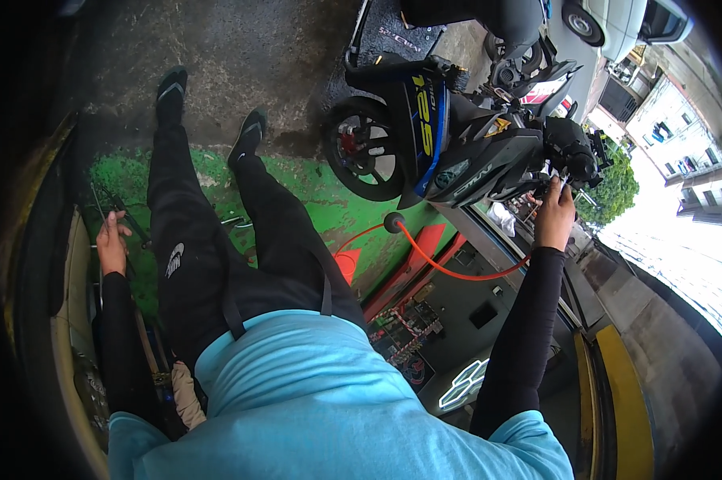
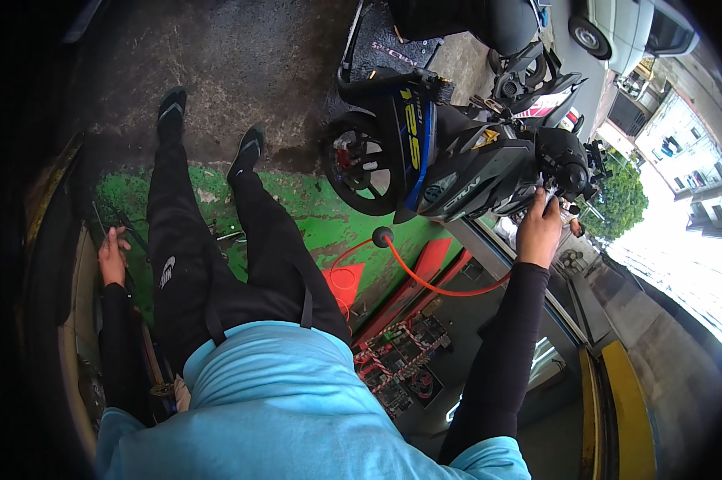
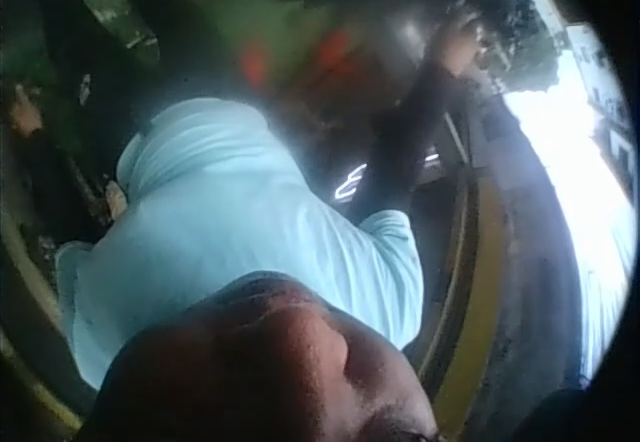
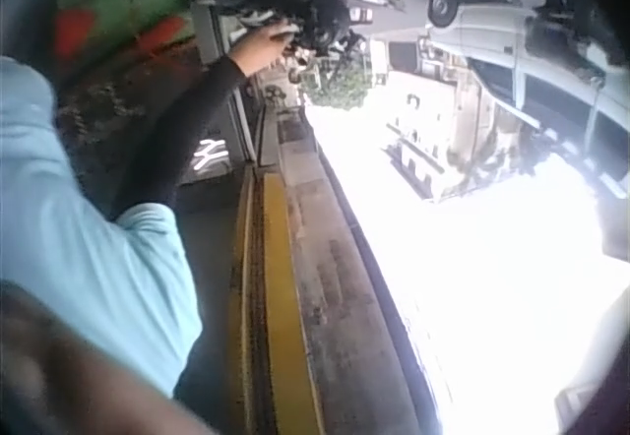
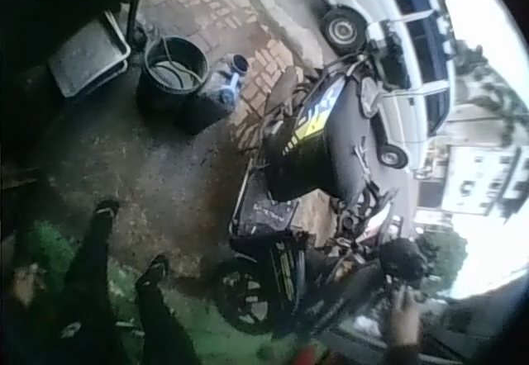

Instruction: Cleaning a component with a rag and checking motorcycle handlebar controls in a repair shop.

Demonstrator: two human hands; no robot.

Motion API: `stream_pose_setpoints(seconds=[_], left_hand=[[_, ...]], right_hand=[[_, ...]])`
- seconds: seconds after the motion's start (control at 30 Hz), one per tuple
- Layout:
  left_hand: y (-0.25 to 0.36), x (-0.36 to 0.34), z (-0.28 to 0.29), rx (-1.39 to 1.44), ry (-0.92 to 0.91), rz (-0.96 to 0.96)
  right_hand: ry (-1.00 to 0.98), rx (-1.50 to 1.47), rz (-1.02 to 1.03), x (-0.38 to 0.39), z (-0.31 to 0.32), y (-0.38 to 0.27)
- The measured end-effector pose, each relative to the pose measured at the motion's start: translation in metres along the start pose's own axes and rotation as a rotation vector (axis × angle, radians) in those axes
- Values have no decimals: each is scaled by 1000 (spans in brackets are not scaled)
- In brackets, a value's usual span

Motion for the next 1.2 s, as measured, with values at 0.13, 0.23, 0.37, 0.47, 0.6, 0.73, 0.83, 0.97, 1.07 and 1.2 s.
stream_pose_setpoints(seconds=[0.13, 0.23, 0.37, 0.47, 0.6, 0.73, 0.83, 0.97, 1.07, 1.2], left_hand=[[2, 4, 4, -20, 17, 23], [0, 3, 1, -3, 5, 26], [6, 3, -6, 15, 1, 20], [4, 1, -5, 31, -2, 20], [2, -3, -6, 5, -10, 4], [-1, -3, -4, -22, -8, -5], [2, -1, -4, -7, 3, 8], [7, 0, -3, -2, -5, 1], [7, 0, -1, 4, 3, -22], [9, 0, 6, 2, 22, -32]], right_hand=[[-10, -29, 35, 25, -4, -9], [-24, -301, 98, 43, -2, -16], [-31, -273, 123, 53, 5, -11], [-27, -434, 106, 55, 10, -10], [-65, -555, -6, 47, 19, 8], [-39, -558, -27, 51, 24, 13], [-64, -481, -21, 54, 25, 12], [-146, -442, -4, 48, 31, 15], [-199, -496, 1, 44, 29, 19], [-172, -432, 51, 40, 34, 19]])
Point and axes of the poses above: each hand's wrist, its own x-axis away from the middle knuckle, its own z-axis out of the back of the hand, y = z × x, the point moved 2 cm from there along -x, towards the middle knuckle, and after that the axes turned 15 degrees about -x, right-handed, at the moved point
